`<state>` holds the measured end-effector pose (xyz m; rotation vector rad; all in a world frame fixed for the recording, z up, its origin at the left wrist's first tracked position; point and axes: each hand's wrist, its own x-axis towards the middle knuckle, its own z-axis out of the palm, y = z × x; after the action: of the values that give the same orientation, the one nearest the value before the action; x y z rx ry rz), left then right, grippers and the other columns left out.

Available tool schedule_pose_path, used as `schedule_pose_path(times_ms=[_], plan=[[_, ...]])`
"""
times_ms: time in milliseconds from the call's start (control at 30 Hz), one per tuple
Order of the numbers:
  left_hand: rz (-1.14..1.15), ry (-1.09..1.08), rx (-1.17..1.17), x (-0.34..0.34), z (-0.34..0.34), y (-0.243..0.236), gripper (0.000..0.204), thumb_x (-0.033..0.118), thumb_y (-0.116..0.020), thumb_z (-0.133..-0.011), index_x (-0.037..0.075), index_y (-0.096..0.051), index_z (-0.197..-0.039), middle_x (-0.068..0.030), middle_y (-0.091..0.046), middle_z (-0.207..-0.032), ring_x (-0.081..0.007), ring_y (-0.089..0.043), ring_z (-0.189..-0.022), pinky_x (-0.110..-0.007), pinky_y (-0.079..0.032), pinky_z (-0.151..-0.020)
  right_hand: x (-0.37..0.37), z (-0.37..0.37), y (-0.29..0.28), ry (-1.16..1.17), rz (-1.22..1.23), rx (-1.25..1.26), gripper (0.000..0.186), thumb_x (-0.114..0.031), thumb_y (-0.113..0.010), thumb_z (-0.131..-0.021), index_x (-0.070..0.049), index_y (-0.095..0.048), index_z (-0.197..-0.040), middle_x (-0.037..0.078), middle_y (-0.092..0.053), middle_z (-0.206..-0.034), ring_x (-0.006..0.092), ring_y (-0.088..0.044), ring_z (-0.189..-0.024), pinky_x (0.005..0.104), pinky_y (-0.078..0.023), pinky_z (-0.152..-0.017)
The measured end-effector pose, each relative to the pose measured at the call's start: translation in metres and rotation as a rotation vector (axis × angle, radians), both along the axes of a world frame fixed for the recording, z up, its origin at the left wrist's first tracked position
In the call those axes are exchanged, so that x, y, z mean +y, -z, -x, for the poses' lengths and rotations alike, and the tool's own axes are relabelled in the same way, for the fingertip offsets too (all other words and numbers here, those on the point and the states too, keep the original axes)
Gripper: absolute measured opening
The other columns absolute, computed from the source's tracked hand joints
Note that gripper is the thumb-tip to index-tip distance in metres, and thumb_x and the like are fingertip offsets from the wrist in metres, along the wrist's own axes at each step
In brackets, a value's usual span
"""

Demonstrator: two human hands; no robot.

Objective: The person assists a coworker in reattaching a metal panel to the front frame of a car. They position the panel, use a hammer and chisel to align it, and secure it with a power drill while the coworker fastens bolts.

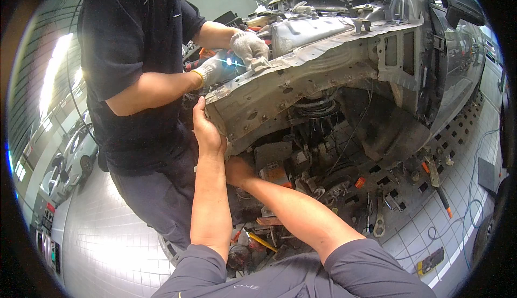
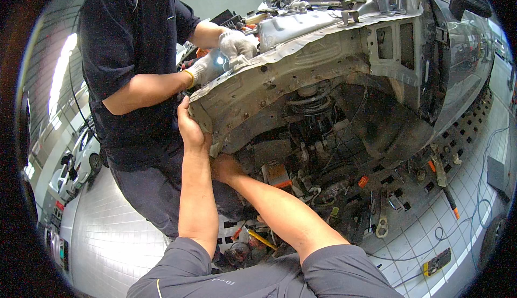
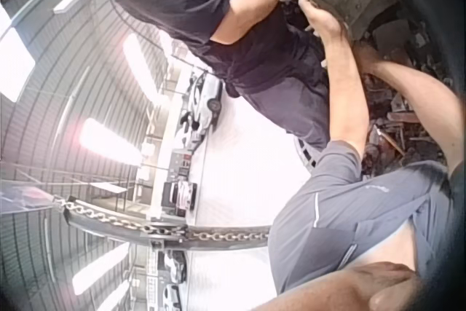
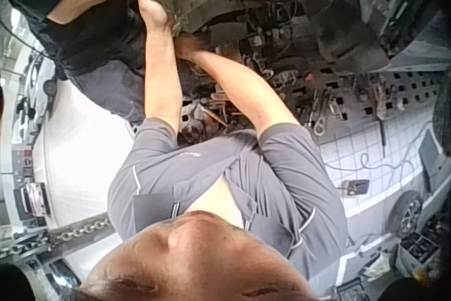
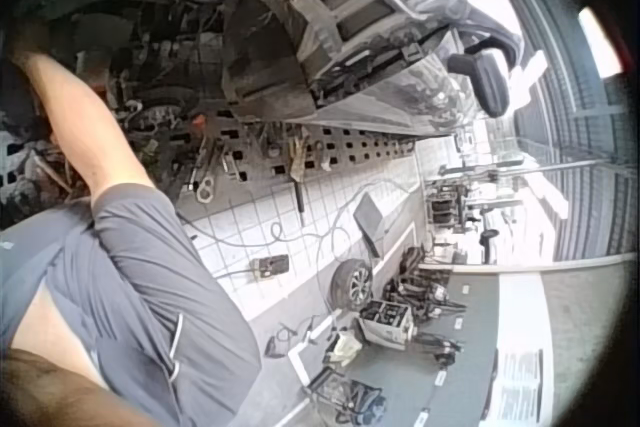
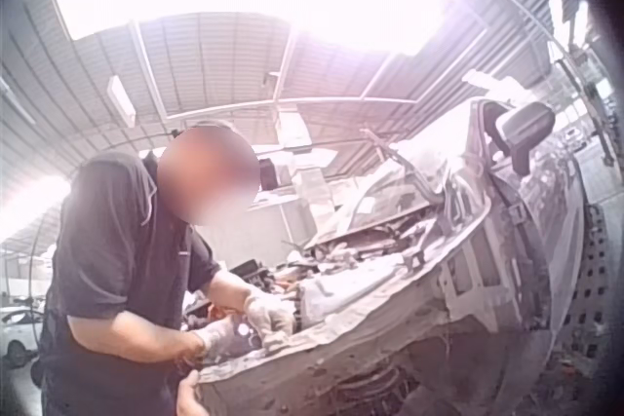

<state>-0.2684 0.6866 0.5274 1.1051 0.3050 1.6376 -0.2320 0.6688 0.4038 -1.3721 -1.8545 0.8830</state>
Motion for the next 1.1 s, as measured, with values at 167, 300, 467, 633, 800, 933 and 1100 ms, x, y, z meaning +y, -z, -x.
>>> schedule_pose_path(times_ms=[167, 300, 467, 633, 800, 933, 1100], plan=[[0.007, -0.012, 0.004, -0.002, -0.003, -0.002, 0.048, 0.037, -0.036, -0.097, -0.001, -0.061, -0.112, -0.0136, -0.065, -0.111, -0.0255, -0.061, -0.100, -0.036, -0.045, -0.092, 0.008, 0.005, 0.012, 0.031, -0.108, 0.024, 0.043, -0.036, -0.057, -0.085, 0.004, -0.066, -0.098, 0.028, -0.063, -0.105, 0.0422, -0.060, -0.101, 0.0471, -0.049, -0.084], [0.007, -0.007, 0.000, -0.001, -0.004, -0.001, 0.048, 0.037, -0.037, -0.097, -0.001, -0.061, -0.112, -0.0135, -0.065, -0.111, -0.0256, -0.061, -0.100, -0.037, -0.045, -0.093, 0.010, 0.003, 0.010, 0.007, -0.020, 0.015, 0.056, -0.048, -0.058, -0.083, -0.001, -0.063, -0.112, 0.025, -0.061, -0.117, 0.0415, -0.058, -0.109, 0.0481, -0.047, -0.091], [0.022, -0.005, 0.004, 0.002, -0.002, 0.000, 0.049, 0.038, -0.037, -0.097, -0.002, -0.061, -0.112, -0.0136, -0.065, -0.111, -0.0257, -0.061, -0.100, -0.037, -0.045, -0.093, 0.014, 0.004, 0.016, -0.012, -0.044, 0.044, 0.057, -0.049, -0.057, -0.083, 0.000, -0.063, -0.112, 0.026, -0.060, -0.118, 0.0417, -0.059, -0.109, 0.0481, -0.047, -0.091], [0.025, 0.024, -0.023, 0.001, -0.001, 0.000, 0.049, 0.038, -0.037, -0.097, -0.001, -0.061, -0.113, -0.0138, -0.065, -0.111, -0.0258, -0.062, -0.100, -0.037, -0.045, -0.093, 0.018, 0.007, 0.020, -0.019, -0.014, 0.028, 0.059, -0.051, -0.055, -0.084, 0.000, -0.062, -0.114, 0.026, -0.060, -0.117, 0.0425, -0.058, -0.109, 0.0488, -0.046, -0.091], [0.018, 0.016, -0.022, 0.000, -0.003, -0.001, 0.048, 0.038, -0.037, -0.097, -0.001, -0.061, -0.112, -0.0140, -0.066, -0.111, -0.0259, -0.062, -0.099, -0.036, -0.046, -0.092, 0.028, 0.012, 0.030, -0.018, -0.054, -0.017, 0.062, -0.053, -0.053, -0.086, 0.000, -0.060, -0.116, 0.026, -0.059, -0.120, 0.0428, -0.057, -0.111, 0.0494, -0.046, -0.092], [0.011, 0.047, -0.010, 0.000, -0.002, -0.001, 0.048, 0.037, -0.037, -0.097, -0.001, -0.061, -0.112, -0.0140, -0.066, -0.111, -0.0259, -0.062, -0.099, -0.036, -0.046, -0.092, 0.030, 0.014, 0.036, -0.020, -0.109, 0.019, 0.061, -0.053, -0.053, -0.086, 0.000, -0.061, -0.114, 0.026, -0.059, -0.119, 0.0431, -0.057, -0.110, 0.0495, -0.046, -0.092], [0.027, 0.047, -0.003, 0.001, 0.000, 0.001, 0.048, 0.037, -0.036, -0.097, -0.001, -0.062, -0.111, -0.0141, -0.066, -0.111, -0.0261, -0.062, -0.099, -0.037, -0.045, -0.092, 0.020, 0.009, 0.023, -0.019, -0.062, 0.069, 0.057, -0.050, -0.055, -0.085, 0.001, -0.062, -0.111, 0.027, -0.060, -0.115, 0.0440, -0.058, -0.108, 0.0499, -0.047, -0.089]])
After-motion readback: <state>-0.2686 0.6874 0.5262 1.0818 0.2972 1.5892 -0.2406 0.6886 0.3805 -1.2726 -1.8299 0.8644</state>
